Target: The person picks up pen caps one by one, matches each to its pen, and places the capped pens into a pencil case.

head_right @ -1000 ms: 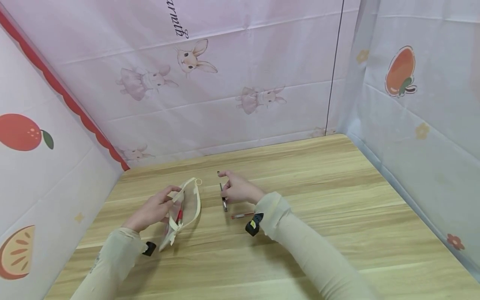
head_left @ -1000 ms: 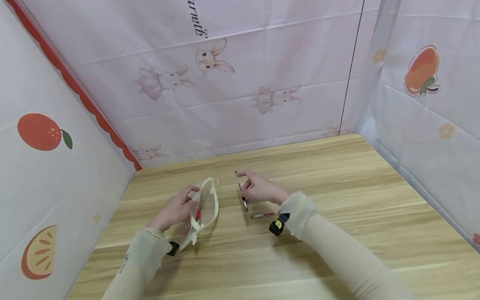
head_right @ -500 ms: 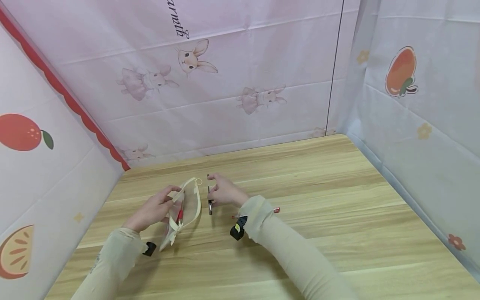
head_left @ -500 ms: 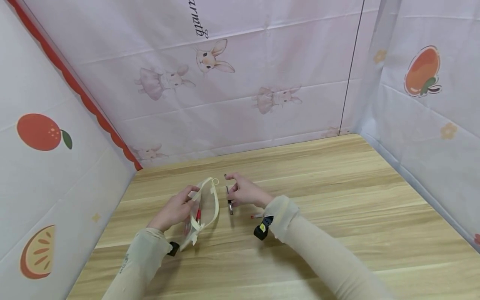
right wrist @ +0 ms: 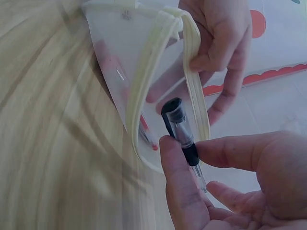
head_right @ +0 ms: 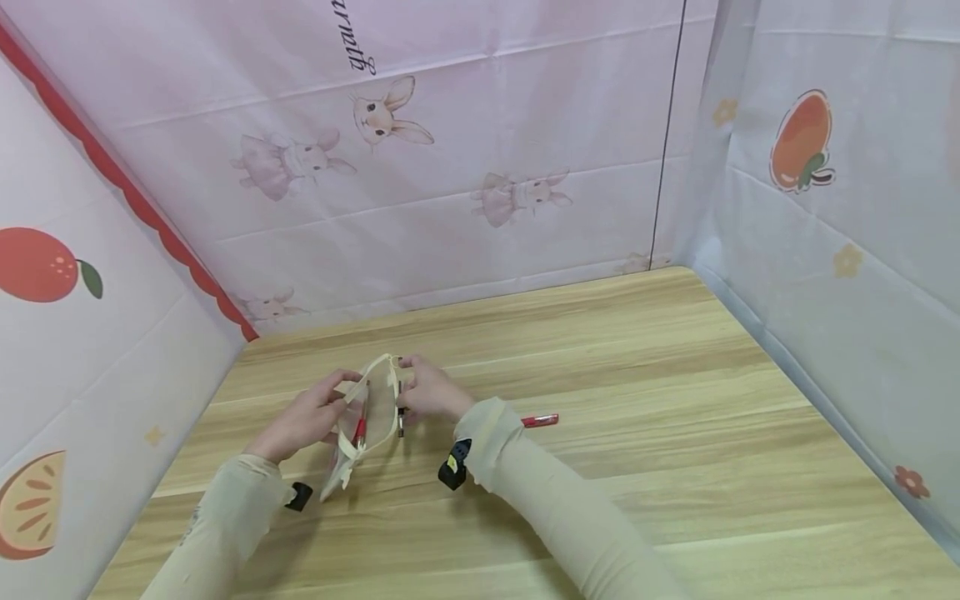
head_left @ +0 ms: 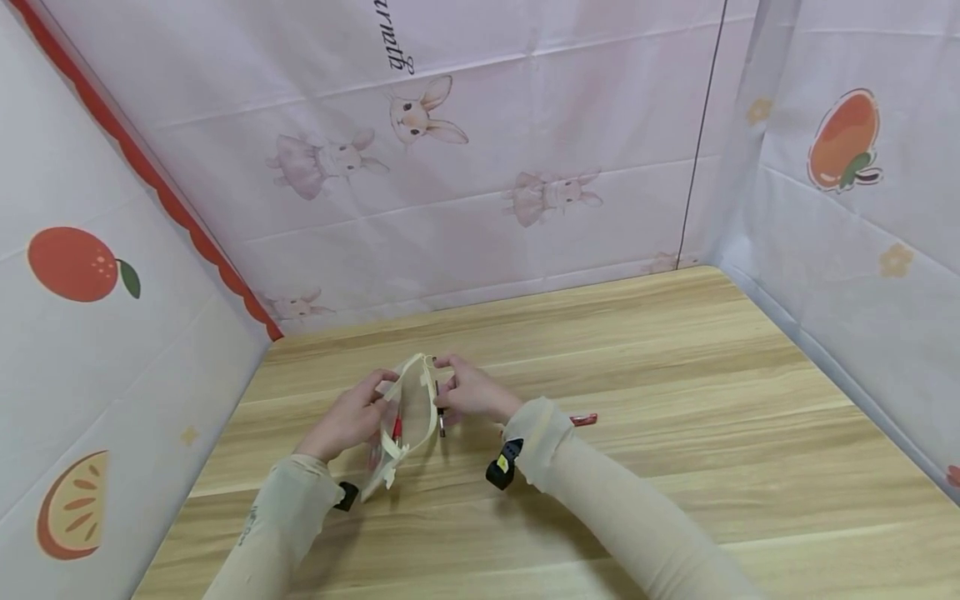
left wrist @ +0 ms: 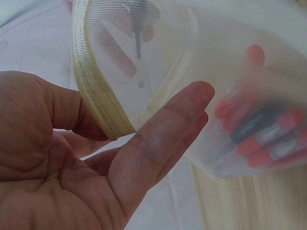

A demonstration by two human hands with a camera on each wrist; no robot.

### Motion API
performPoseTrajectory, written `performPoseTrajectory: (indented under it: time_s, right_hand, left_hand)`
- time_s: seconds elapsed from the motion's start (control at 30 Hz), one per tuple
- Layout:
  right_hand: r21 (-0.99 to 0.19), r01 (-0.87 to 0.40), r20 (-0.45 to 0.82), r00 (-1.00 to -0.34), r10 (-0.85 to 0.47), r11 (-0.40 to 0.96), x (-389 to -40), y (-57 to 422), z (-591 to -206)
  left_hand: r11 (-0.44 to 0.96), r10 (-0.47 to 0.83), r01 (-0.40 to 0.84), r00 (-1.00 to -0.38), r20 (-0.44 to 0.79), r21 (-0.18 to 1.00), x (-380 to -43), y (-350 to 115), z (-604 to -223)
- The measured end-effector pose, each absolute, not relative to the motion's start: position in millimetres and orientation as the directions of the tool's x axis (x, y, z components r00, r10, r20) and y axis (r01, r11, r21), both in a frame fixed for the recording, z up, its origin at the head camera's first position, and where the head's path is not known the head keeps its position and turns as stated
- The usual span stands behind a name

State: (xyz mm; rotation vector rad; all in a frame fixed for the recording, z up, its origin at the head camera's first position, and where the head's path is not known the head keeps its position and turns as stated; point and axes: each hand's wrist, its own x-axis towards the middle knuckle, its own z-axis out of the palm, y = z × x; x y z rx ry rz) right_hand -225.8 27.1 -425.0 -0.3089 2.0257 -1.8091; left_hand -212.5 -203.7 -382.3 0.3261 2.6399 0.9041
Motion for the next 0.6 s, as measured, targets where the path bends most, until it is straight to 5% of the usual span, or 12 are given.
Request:
performPoseTrajectory:
  time_s: [0.6]
  right_hand:
    - [-0.978,0.118,-0.177,-0.904,-0.390,0.171,-219.8,-2.0,-419.3]
  left_hand:
    - [0.747,0.345,0.112,-0.908,-0.238,0.656,-213.9,-203.9,-380.9]
